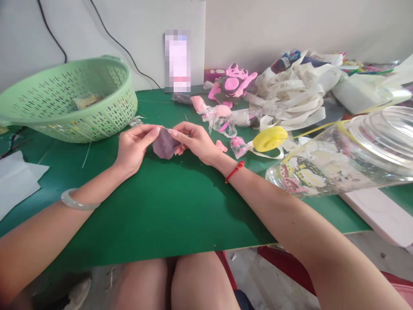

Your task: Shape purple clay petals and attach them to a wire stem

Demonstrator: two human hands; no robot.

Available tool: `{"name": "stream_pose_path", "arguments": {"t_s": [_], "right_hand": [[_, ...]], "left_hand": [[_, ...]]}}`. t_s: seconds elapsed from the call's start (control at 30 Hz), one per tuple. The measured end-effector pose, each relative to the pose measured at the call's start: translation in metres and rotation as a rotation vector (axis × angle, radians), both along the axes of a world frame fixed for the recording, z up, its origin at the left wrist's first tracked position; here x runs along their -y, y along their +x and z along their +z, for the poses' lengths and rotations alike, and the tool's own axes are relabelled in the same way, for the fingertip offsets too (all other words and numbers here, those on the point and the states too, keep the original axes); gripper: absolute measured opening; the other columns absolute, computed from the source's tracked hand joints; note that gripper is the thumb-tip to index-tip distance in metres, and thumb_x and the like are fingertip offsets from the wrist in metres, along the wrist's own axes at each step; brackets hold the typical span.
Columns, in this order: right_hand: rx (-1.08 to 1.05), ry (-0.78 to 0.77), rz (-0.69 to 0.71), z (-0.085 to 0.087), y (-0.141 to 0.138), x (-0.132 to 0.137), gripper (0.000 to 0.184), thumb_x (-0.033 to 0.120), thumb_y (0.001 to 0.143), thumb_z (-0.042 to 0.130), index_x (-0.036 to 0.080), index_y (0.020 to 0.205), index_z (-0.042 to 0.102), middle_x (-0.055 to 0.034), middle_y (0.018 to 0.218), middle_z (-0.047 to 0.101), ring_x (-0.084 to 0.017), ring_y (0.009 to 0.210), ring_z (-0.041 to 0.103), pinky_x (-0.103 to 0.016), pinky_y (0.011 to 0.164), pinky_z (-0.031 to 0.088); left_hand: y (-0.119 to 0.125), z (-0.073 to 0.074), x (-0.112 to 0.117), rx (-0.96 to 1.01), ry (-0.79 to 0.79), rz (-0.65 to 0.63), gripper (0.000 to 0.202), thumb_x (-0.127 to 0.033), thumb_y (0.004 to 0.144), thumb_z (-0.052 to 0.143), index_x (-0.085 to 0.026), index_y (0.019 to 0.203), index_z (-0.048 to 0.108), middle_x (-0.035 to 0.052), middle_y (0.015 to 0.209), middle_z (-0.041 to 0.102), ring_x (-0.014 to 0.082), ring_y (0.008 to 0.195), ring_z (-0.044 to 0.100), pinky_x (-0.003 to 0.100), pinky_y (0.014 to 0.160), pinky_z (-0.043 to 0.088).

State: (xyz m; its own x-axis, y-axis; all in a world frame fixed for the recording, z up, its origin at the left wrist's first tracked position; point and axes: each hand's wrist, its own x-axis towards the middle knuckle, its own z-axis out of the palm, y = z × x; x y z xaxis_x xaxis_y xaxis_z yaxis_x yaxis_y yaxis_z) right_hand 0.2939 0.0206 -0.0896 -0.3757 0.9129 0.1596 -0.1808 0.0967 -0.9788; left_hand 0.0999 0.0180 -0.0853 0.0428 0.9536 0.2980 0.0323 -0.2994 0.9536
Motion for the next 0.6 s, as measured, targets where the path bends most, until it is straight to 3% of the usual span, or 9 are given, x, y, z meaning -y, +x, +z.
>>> {"name": "stream_pose_path", "arguments": {"t_s": [0.1, 0.23, 0.37, 0.6], "right_hand": [[-0.016, -0.012, -0.010, -0.0015, 0.0000, -0.0015, 0.050, 0.061, 0.072, 0.086, 0.017, 0.080, 0.062, 0.0034, 0.070, 0.065, -0.007, 0.055, 0.061, -0.021, 0.054, 0.056], [-0.022, -0.028, -0.044, -0.0026, -0.0015, -0.0020, 0.050, 0.060, 0.070, 0.088, 0.017, 0.081, 0.063, 0.0031, 0.069, 0.066, -0.007, 0.054, 0.062, -0.021, 0.053, 0.056], [-0.040, -0.048, -0.074, -0.0005, -0.0032, -0.0008, 0.051, 0.059, 0.068, 0.089, 0.018, 0.087, 0.066, 0.0027, 0.073, 0.068, -0.007, 0.054, 0.062, -0.021, 0.052, 0.055], [0.007, -0.028, -0.062, 0.0020, -0.0031, 0.0005, 0.052, 0.063, 0.070, 0.086, 0.017, 0.080, 0.065, 0.0036, 0.065, 0.063, -0.007, 0.052, 0.057, -0.021, 0.051, 0.053]], "left_hand": [[0.0004, -0.0007, -0.0019, 0.026, -0.090, -0.057, 0.050, -0.072, 0.080, 0.073, -0.022, 0.078, 0.078, 0.0042, 0.083, 0.078, 0.0199, 0.082, 0.074, 0.036, 0.078, 0.062], [-0.0003, -0.0023, -0.0023, 0.019, -0.100, -0.091, 0.044, -0.065, 0.071, 0.085, -0.021, 0.075, 0.078, 0.0027, 0.076, 0.076, 0.0177, 0.073, 0.070, 0.034, 0.075, 0.060], [-0.0017, -0.0047, -0.0027, 0.049, -0.101, -0.069, 0.044, -0.059, 0.062, 0.092, -0.021, 0.081, 0.080, 0.0053, 0.085, 0.080, 0.0193, 0.080, 0.072, 0.035, 0.080, 0.059], [-0.0039, -0.0086, -0.0063, 0.026, -0.052, -0.019, 0.037, -0.054, 0.069, 0.089, -0.020, 0.081, 0.079, 0.0059, 0.086, 0.079, 0.0202, 0.085, 0.072, 0.036, 0.083, 0.059]]}}
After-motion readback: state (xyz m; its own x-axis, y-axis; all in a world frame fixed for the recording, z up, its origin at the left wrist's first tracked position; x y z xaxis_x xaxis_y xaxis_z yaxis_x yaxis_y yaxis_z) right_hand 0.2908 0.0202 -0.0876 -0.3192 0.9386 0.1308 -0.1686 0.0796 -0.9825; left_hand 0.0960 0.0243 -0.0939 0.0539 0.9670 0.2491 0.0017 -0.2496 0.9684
